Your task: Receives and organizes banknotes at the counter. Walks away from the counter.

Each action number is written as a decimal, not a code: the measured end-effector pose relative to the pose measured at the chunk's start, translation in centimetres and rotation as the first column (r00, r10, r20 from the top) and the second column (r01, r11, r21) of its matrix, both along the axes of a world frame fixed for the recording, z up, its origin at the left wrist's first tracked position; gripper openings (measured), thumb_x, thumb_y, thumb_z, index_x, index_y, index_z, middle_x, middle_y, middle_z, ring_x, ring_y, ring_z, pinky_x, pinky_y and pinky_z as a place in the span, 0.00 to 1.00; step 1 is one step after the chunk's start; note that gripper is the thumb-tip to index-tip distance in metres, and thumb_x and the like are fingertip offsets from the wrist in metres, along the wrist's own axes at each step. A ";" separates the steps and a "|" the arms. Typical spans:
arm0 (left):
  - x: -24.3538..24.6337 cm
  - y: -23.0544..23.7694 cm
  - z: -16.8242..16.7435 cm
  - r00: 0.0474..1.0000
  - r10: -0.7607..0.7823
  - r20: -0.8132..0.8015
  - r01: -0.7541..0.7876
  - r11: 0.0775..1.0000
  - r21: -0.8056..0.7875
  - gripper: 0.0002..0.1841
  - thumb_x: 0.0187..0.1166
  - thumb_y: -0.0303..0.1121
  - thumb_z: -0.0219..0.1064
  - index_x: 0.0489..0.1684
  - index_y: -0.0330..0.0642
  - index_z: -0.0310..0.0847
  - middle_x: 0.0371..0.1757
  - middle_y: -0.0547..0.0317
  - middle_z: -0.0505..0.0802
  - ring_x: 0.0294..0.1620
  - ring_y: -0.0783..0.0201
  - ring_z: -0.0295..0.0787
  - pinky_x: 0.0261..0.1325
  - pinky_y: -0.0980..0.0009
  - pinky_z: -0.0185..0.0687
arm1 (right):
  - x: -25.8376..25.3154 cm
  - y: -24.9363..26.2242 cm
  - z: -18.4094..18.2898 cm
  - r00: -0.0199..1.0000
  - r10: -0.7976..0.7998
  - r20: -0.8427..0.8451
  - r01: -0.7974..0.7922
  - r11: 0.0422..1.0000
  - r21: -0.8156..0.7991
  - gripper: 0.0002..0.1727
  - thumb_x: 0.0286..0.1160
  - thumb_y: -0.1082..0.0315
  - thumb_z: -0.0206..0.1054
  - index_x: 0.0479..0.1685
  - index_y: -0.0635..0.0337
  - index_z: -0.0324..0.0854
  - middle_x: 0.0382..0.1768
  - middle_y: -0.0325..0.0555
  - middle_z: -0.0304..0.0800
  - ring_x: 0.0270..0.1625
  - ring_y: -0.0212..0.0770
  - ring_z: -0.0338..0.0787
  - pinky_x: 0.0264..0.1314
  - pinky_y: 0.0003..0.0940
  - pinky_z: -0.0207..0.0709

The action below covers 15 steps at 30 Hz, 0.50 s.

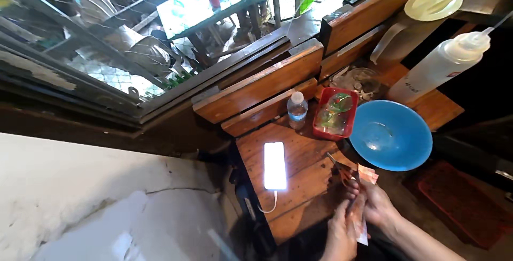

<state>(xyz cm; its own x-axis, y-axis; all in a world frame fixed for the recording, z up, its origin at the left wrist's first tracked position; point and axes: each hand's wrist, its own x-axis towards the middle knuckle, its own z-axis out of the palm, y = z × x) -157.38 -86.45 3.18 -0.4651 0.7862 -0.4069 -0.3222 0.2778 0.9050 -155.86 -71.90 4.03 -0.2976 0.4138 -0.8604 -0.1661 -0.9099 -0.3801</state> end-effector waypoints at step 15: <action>-3.6 -3.1 0.2 0.705 0.447 0.550 -0.447 0.883 -0.143 0.16 0.80 0.22 0.53 0.64 0.29 0.70 0.45 0.48 0.94 0.46 0.61 0.94 0.52 0.63 0.92 | 1.2 1.5 1.2 0.921 0.343 -0.184 -0.283 0.914 0.290 0.13 0.72 0.83 0.51 0.42 0.61 0.80 0.57 0.57 0.93 0.54 0.49 0.95 0.50 0.42 0.91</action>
